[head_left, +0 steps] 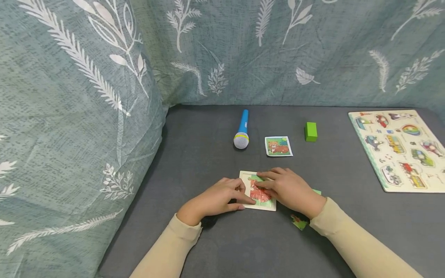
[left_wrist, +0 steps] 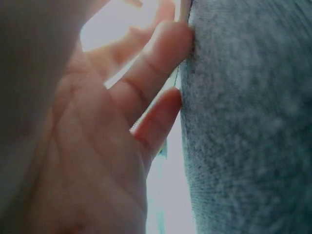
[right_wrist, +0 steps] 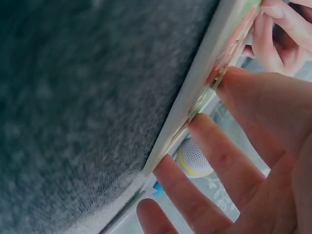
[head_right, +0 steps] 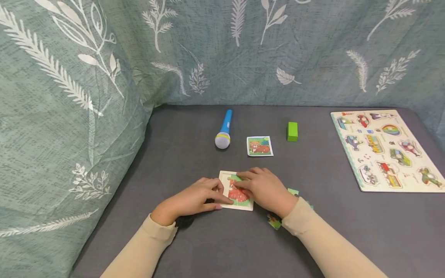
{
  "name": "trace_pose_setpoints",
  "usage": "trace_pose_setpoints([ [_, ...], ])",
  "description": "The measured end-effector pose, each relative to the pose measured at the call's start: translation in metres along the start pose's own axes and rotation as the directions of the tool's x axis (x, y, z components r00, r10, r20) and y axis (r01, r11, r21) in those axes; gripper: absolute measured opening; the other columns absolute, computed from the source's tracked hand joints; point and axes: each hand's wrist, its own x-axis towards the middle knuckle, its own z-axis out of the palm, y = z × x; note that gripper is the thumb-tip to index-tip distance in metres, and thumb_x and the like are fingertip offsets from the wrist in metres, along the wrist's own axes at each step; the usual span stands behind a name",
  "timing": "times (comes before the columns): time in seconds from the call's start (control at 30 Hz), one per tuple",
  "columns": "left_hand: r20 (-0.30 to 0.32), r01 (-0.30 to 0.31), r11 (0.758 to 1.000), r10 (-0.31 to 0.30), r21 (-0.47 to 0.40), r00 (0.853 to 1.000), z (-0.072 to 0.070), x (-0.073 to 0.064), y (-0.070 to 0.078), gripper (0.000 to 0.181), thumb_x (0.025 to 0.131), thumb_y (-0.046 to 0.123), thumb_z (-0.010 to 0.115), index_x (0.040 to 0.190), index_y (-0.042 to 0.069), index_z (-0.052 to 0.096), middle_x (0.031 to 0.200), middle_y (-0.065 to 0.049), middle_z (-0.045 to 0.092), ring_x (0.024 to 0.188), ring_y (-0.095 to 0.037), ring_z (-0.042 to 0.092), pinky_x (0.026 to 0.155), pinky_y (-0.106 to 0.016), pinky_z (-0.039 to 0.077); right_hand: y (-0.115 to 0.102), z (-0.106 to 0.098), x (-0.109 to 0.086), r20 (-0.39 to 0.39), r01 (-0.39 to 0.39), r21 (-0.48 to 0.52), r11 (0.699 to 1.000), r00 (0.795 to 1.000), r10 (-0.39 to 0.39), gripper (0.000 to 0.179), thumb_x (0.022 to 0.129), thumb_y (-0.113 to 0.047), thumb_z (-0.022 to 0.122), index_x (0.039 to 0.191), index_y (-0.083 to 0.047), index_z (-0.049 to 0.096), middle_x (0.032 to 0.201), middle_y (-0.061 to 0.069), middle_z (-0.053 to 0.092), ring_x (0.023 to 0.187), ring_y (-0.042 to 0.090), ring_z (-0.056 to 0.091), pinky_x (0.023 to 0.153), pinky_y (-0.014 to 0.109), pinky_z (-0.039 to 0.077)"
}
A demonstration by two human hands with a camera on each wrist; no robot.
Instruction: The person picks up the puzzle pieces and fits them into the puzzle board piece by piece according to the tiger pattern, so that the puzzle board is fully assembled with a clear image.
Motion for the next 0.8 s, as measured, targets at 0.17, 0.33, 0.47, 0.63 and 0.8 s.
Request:
trace_pose_setpoints([
  [0.17,0.013,-0.026,1.000,0.026,-0.003,1.000,-0.0025,-0.0010,-0.0003,0.035,0.098,0.023,0.077,0.133,0.026,0.076,0.141,0.003,0.060,0.101,-0.013,0.054,0.091,-0.034,0.043,-0.0008,-0.0006,0.0005,0.035,-0.013,0.002,1.000,0.999,0.013,0.041,0.094,-0.014,0.081,0.134,-0.017,0.074,0.141,0.007,0.066,0.123,0.031,0.062,0.096,0.051,0.052],
  [0.33,0.035,-0.033,0.999,0.032,0.035,0.999,-0.0023,-0.0006,-0.0010,0.036,0.100,0.024,0.074,0.136,0.026,0.074,0.148,0.007,0.060,0.096,-0.012,0.054,0.087,-0.031,0.043,-0.0005,-0.0025,-0.0014,0.064,-0.061,0.023,0.998,0.996,0.060,0.043,0.094,-0.010,0.079,0.136,-0.012,0.071,0.145,0.004,0.064,0.129,0.035,0.060,0.102,0.055,0.049],
  [0.47,0.031,-0.034,0.998,0.033,0.051,0.999,-0.0021,0.0004,-0.0006,0.035,0.100,0.023,0.075,0.135,0.026,0.074,0.147,0.007,0.060,0.096,-0.012,0.055,0.087,-0.032,0.044,0.0010,-0.0048,-0.0025,0.040,-0.046,-0.038,0.998,0.998,0.048,0.041,0.091,-0.006,0.080,0.131,-0.012,0.075,0.143,0.004,0.065,0.129,0.037,0.060,0.101,0.055,0.050],
  [0.63,0.039,-0.027,0.998,0.025,0.054,0.999,-0.0014,0.0019,-0.0004,0.036,0.100,0.023,0.075,0.135,0.027,0.074,0.147,0.007,0.060,0.097,-0.013,0.055,0.089,-0.033,0.044,-0.0034,-0.0069,-0.0005,0.042,-0.019,-0.121,0.992,0.999,0.025,0.042,0.090,-0.006,0.081,0.131,-0.013,0.075,0.142,0.005,0.065,0.128,0.035,0.060,0.101,0.053,0.051],
  [0.8,0.050,-0.022,0.999,0.020,0.041,0.999,-0.0026,0.0026,0.0006,0.036,0.100,0.022,0.075,0.135,0.026,0.074,0.148,0.007,0.059,0.101,-0.013,0.056,0.091,-0.035,0.044,-0.0084,-0.0086,-0.0005,0.104,-0.010,-0.155,0.988,0.994,0.027,0.046,0.092,-0.011,0.080,0.137,-0.012,0.071,0.144,0.004,0.064,0.130,0.033,0.060,0.100,0.051,0.051],
])
